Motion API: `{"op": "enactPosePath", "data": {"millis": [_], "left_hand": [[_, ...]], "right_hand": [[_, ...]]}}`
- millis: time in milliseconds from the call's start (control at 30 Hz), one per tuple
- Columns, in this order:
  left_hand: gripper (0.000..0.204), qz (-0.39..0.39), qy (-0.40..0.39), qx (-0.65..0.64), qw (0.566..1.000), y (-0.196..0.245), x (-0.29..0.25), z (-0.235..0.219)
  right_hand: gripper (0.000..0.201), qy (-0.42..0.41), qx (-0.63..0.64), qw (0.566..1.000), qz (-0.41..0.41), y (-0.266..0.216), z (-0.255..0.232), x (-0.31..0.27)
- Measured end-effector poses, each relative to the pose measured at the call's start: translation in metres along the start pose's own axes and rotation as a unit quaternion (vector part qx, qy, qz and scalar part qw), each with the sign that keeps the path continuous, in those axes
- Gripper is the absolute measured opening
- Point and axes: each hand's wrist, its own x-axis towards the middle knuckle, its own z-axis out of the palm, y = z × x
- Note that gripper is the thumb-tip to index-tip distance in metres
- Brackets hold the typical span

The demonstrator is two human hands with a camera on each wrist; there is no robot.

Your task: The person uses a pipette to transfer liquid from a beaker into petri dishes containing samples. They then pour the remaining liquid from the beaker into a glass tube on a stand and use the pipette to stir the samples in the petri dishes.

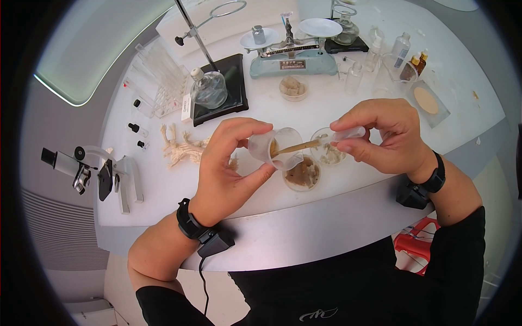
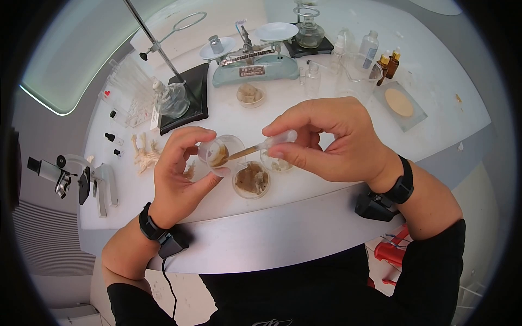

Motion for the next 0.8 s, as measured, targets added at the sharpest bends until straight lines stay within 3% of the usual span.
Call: {"op": "enactPosePath", "data": {"millis": [367,633,800], "left_hand": [[0.065,-0.006,0.004,-0.003,1.0,0.0007,-0.0001,0.0001],[0.064,-0.029,0.026,0.007,0.999,-0.0017,-0.0009,0.0013],[0.063,-0.038,0.028,0.005,0.999,-0.0017,-0.0009,0.0015]], "right_hand": [[0.023,0.028,0.031,0.999,0.027,0.002,0.0022,-0.0043],[0.018,0.097,0.182,0.976,0.069,0.0001,-0.0046,-0.0052],[0.017,0.072,0.208,0.971,0.088,-0.0022,-0.0008,-0.005]]}}
